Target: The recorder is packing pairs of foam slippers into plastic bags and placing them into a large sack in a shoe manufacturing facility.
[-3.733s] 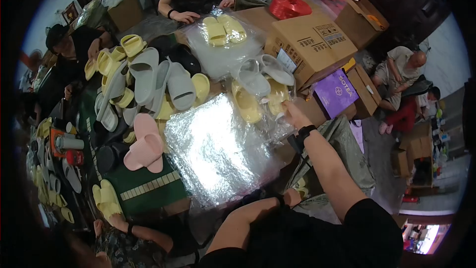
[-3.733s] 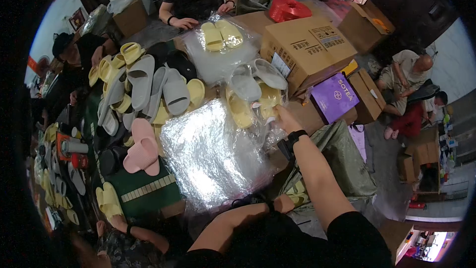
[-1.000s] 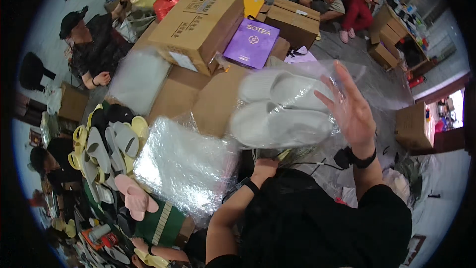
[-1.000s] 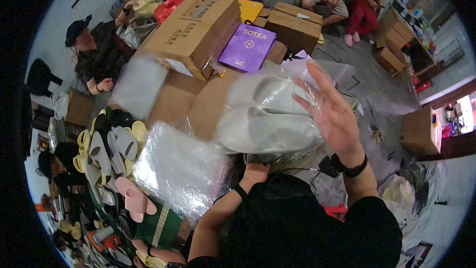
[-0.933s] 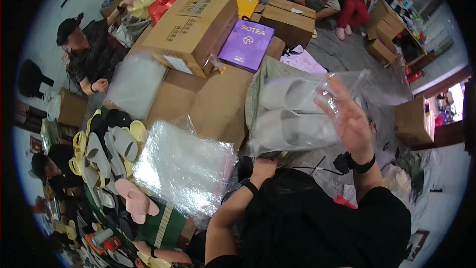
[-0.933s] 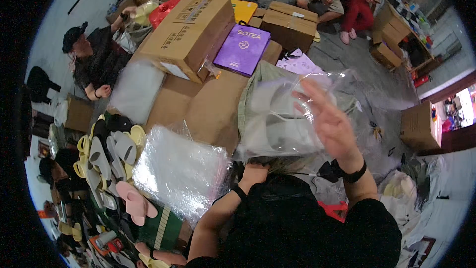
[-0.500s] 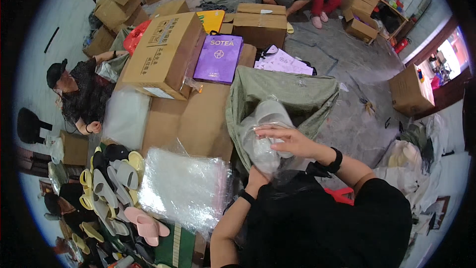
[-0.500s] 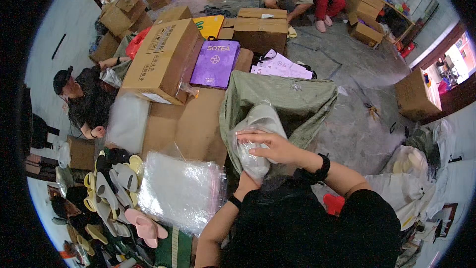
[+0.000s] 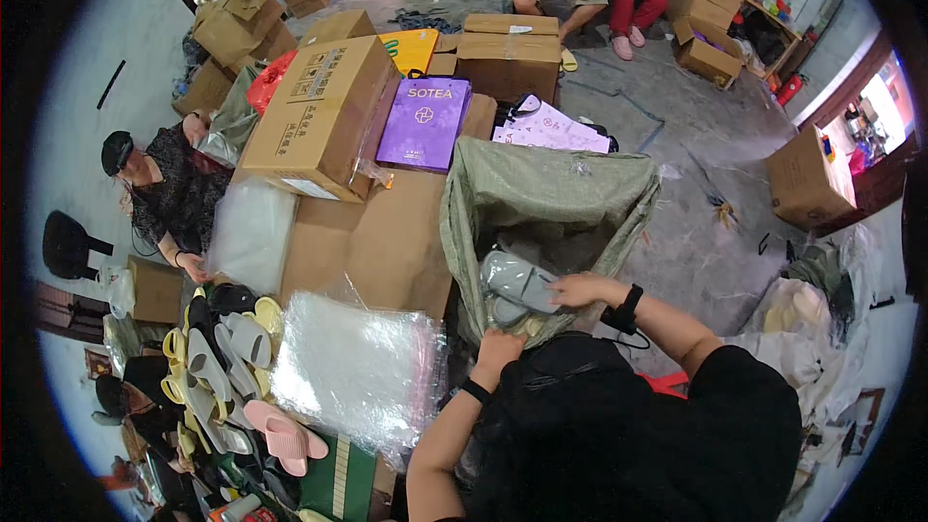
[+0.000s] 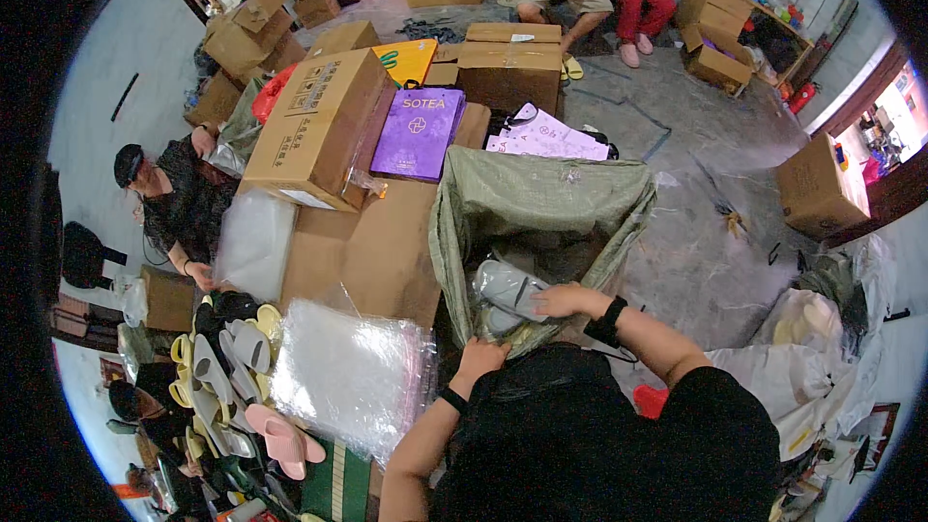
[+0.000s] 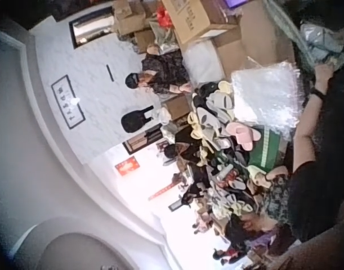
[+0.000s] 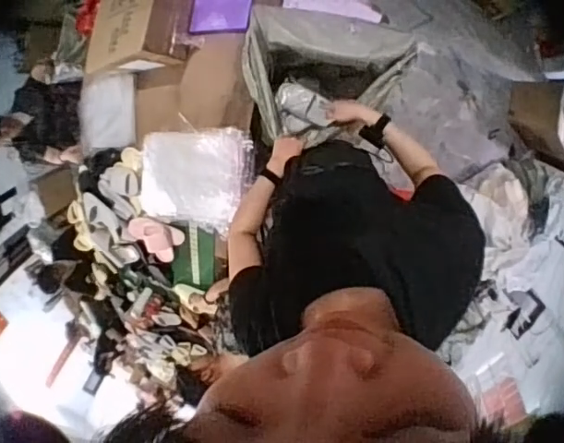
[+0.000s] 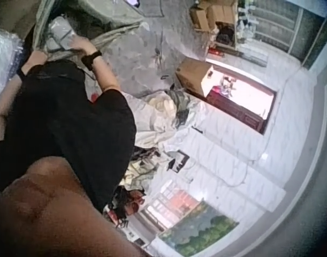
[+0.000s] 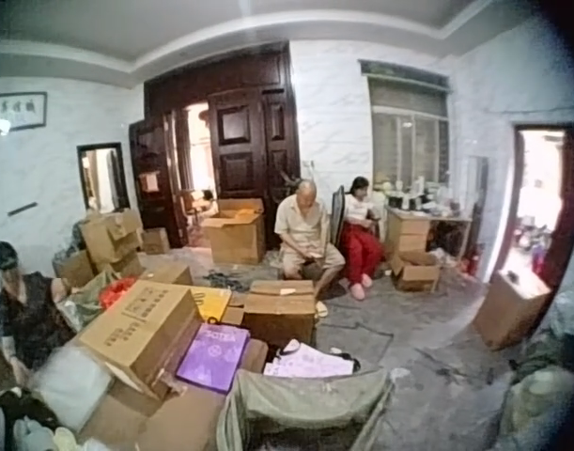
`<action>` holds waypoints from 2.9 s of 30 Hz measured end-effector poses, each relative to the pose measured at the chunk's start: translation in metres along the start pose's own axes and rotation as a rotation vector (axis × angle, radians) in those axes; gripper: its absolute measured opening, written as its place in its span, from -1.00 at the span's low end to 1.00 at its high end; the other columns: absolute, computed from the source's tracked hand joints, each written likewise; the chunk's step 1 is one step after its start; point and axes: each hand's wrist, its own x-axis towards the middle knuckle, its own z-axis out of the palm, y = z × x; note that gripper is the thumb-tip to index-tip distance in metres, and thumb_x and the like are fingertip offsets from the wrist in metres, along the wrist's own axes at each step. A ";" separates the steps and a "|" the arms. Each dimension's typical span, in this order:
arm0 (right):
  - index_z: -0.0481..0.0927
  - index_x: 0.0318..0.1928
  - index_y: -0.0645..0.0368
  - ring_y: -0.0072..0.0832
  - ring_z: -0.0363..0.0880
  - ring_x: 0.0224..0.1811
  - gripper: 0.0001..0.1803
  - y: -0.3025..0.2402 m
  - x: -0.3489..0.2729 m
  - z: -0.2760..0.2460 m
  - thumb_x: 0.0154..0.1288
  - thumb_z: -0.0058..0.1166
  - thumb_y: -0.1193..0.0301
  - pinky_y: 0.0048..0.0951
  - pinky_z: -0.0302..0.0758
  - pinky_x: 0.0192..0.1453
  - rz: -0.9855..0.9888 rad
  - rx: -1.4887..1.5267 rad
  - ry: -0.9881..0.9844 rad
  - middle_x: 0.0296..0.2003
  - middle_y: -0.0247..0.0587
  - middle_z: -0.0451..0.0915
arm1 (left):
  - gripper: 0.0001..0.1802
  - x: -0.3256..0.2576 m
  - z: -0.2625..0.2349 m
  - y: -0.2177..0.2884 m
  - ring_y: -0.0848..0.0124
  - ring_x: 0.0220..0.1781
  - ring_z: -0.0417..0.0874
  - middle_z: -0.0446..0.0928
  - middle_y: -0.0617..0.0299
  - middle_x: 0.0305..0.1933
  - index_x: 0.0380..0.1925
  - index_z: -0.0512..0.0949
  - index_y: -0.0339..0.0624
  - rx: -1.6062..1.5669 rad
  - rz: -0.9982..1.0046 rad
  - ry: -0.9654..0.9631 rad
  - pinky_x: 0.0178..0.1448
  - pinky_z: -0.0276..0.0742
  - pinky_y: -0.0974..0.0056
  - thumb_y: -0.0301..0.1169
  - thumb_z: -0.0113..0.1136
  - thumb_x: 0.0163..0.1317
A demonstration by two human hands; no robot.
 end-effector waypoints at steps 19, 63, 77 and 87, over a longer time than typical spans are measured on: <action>0.60 -0.46 0.19 -0.01 0.53 -0.39 -0.32 -0.001 -0.055 0.024 0.23 -0.35 -0.16 -0.08 0.43 -0.28 0.047 -0.248 0.220 -0.50 0.04 0.56 | -0.92 0.035 -0.068 0.013 0.36 -0.46 0.55 0.49 0.29 -0.62 -0.46 0.47 0.01 0.099 0.127 0.312 -0.31 0.32 0.27 -0.40 0.00 0.01; 0.18 0.24 -0.11 -0.02 0.23 0.19 -0.37 -0.372 0.097 0.220 0.10 -0.06 0.41 0.04 0.17 0.19 -0.566 -0.783 0.169 0.21 0.07 0.16 | -0.45 -0.452 0.124 -0.199 0.08 -0.03 0.45 0.41 -0.11 -0.06 -0.01 0.30 -0.43 -0.660 -1.562 1.874 0.05 0.35 0.15 -0.45 0.22 -0.01; 0.11 0.26 -0.11 -0.09 0.33 0.10 -0.36 -0.338 0.138 0.207 0.13 -0.08 0.35 -0.15 0.37 0.07 -0.583 -0.642 -0.175 0.15 -0.11 0.23 | -0.72 -0.453 -0.063 -0.127 0.43 -0.15 0.47 0.40 0.16 -0.12 -0.15 0.27 -0.31 -1.343 -0.778 2.206 -0.07 0.44 0.30 -0.33 -0.04 0.28; -0.31 0.34 0.06 -0.27 -0.23 0.40 0.20 -0.421 0.095 0.118 -0.15 0.35 0.34 -0.29 -0.15 0.40 -1.028 0.433 -0.362 0.35 -0.08 -0.23 | -0.65 -0.324 -0.143 -0.081 0.26 0.15 0.34 0.30 0.10 0.10 0.06 0.19 -0.21 -1.903 -0.238 2.112 0.18 0.30 0.16 -0.38 -0.12 0.31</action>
